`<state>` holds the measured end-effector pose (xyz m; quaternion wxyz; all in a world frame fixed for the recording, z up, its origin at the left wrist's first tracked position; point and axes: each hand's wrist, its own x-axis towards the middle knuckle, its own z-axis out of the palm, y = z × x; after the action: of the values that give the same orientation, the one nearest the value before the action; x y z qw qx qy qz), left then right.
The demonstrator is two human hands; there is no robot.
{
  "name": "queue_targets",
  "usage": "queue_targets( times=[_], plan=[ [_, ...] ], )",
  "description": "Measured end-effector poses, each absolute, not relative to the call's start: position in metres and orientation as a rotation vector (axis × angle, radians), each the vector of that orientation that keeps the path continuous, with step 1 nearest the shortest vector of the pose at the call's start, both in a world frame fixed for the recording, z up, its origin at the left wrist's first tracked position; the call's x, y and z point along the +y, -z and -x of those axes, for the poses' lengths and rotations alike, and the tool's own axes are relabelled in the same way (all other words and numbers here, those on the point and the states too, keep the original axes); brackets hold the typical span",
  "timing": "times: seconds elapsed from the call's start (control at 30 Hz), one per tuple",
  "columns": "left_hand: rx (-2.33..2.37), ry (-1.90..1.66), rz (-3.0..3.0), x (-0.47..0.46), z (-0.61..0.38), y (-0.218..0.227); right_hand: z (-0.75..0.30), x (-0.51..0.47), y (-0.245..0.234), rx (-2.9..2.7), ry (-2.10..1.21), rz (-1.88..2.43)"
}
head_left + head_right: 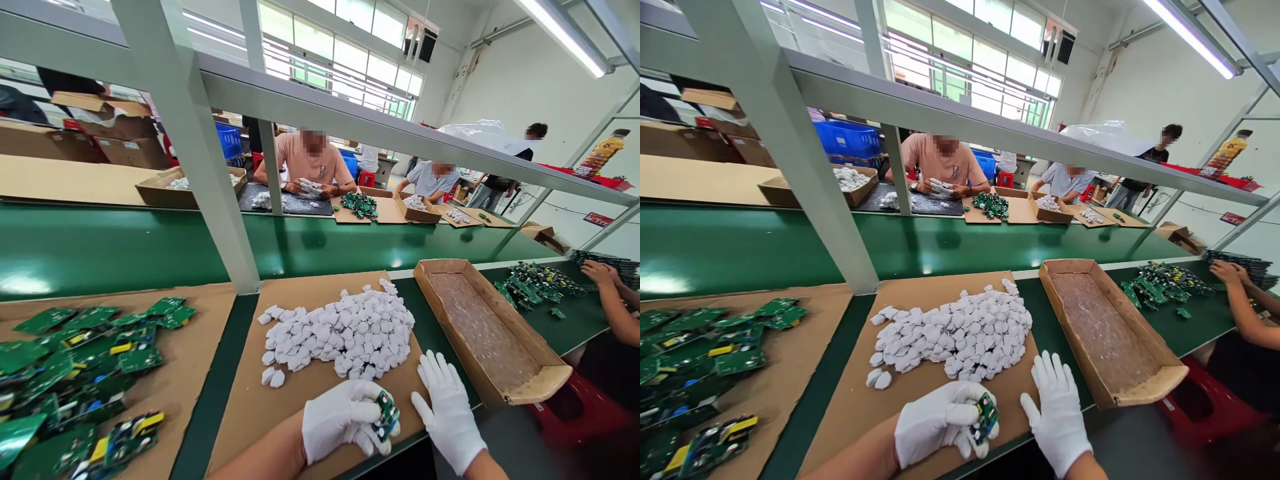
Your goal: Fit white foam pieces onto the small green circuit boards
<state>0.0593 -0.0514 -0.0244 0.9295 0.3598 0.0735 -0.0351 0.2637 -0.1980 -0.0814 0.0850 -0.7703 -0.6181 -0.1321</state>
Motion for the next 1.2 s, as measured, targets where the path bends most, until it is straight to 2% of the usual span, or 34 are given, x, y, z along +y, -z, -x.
queue_targets(
  times=[0.2,0.27,0.43,0.63,0.73,1.03,1.2],
  plan=[
    [0.188,-0.106,-0.699,-0.052,-0.053,0.015,-0.283,-0.187,0.069,-1.559,0.344,2.127],
    [0.229,-0.172,-0.703,-0.05,-0.052,0.013,-0.275,-0.18,0.056,-1.339,0.172,1.966],
    [0.334,-0.267,-0.691,-0.041,-0.052,0.011,-0.236,-0.159,0.02,-0.834,-0.493,1.548],
    [0.361,-0.307,-0.62,-0.035,-0.051,0.011,-0.208,-0.146,-0.001,-0.903,-0.66,1.371],
    [0.375,-0.331,-0.625,-0.033,-0.052,0.011,-0.2,-0.144,-0.002,-1.028,-0.586,1.471],
    [0.461,-0.42,-0.894,-0.039,-0.055,0.007,-0.186,-0.14,0.009,-1.55,0.112,1.631],
    [0.485,-0.465,-1.0,-0.042,-0.057,0.012,-0.192,-0.14,0.009,-1.674,0.305,1.633]
  ],
)
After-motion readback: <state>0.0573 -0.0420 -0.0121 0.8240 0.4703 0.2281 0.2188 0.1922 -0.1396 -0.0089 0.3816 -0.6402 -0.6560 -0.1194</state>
